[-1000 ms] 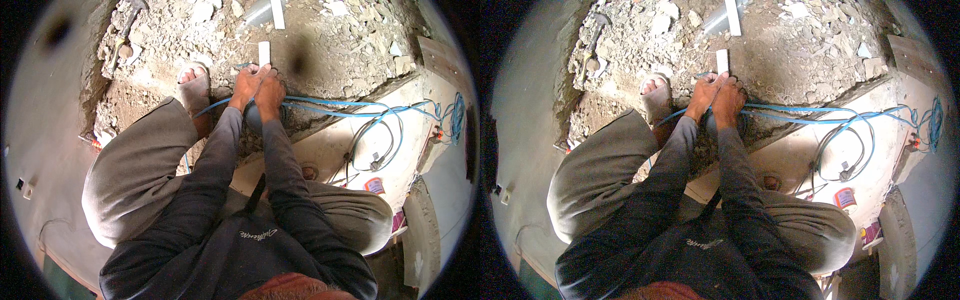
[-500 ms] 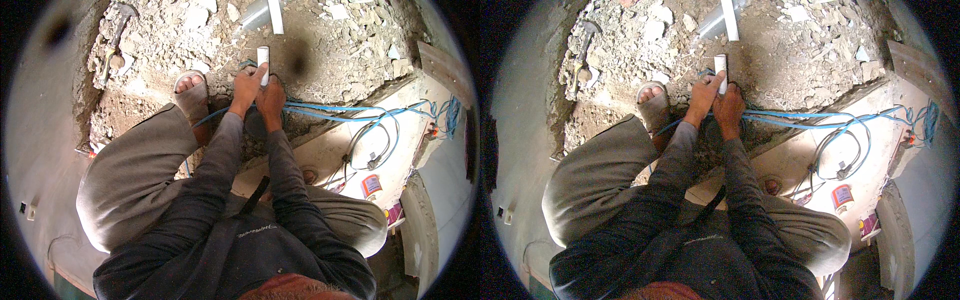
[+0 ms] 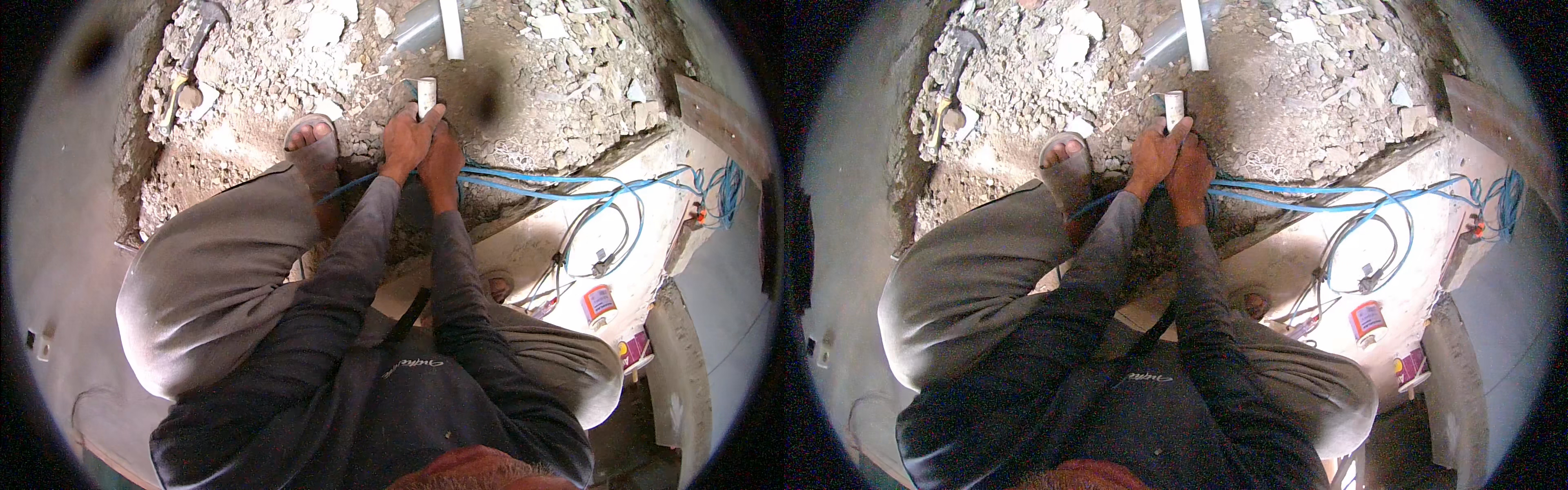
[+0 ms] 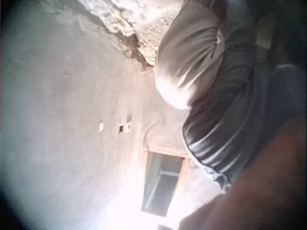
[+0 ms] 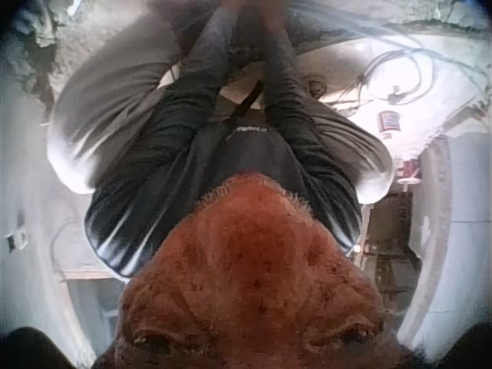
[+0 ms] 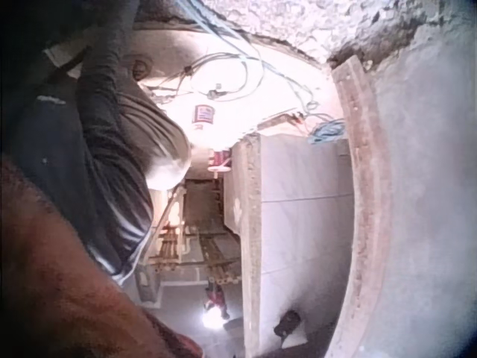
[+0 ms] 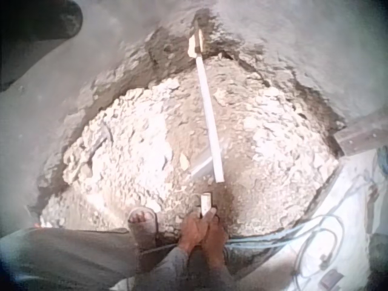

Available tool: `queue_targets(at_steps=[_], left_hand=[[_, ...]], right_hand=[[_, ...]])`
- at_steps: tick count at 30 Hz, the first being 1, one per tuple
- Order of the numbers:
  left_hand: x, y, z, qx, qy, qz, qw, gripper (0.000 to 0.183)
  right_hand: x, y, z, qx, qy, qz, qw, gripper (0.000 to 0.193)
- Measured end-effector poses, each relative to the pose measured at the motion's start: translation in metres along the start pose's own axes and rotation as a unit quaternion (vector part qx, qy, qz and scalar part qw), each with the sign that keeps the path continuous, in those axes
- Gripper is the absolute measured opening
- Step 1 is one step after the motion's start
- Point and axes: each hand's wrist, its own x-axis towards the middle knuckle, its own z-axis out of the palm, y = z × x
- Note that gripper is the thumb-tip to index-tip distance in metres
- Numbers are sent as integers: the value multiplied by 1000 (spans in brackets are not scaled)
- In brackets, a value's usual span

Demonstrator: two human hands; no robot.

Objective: The person sits on the floor and uses a screwdriver to tighten screws on a small electrical box. They then pick up a blue wire and a round ceiling light fixture, positioning the fixture over the box and securing it with the wire.

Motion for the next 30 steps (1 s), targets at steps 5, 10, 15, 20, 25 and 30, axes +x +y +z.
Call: queue_targets(at_steps=[5,10,15,20,25,30], left_hand=[[6,7,5,11,-3,12,1000,56],[16,11,11,0,-35,53,998,55],[10,16,8,55,-24,47,997,59],[21,22,9,45,-41,57,997,59],[21,13,9,16,-21,53,998,58],[13,2,-1,20,-22,32,999,58]], right_hand=[[7,-9,-14,11,4,55,998,39],[10,-6,-24,-7,-13,81,997,37],[13,-14,-28,-59,-12,72,996,32],[39,-10,-47,-58,-112,96,987,45],[100,26,-83,-48,-197,-55,978,34],[195,-3,-94,-129,141,-336,922,41]])
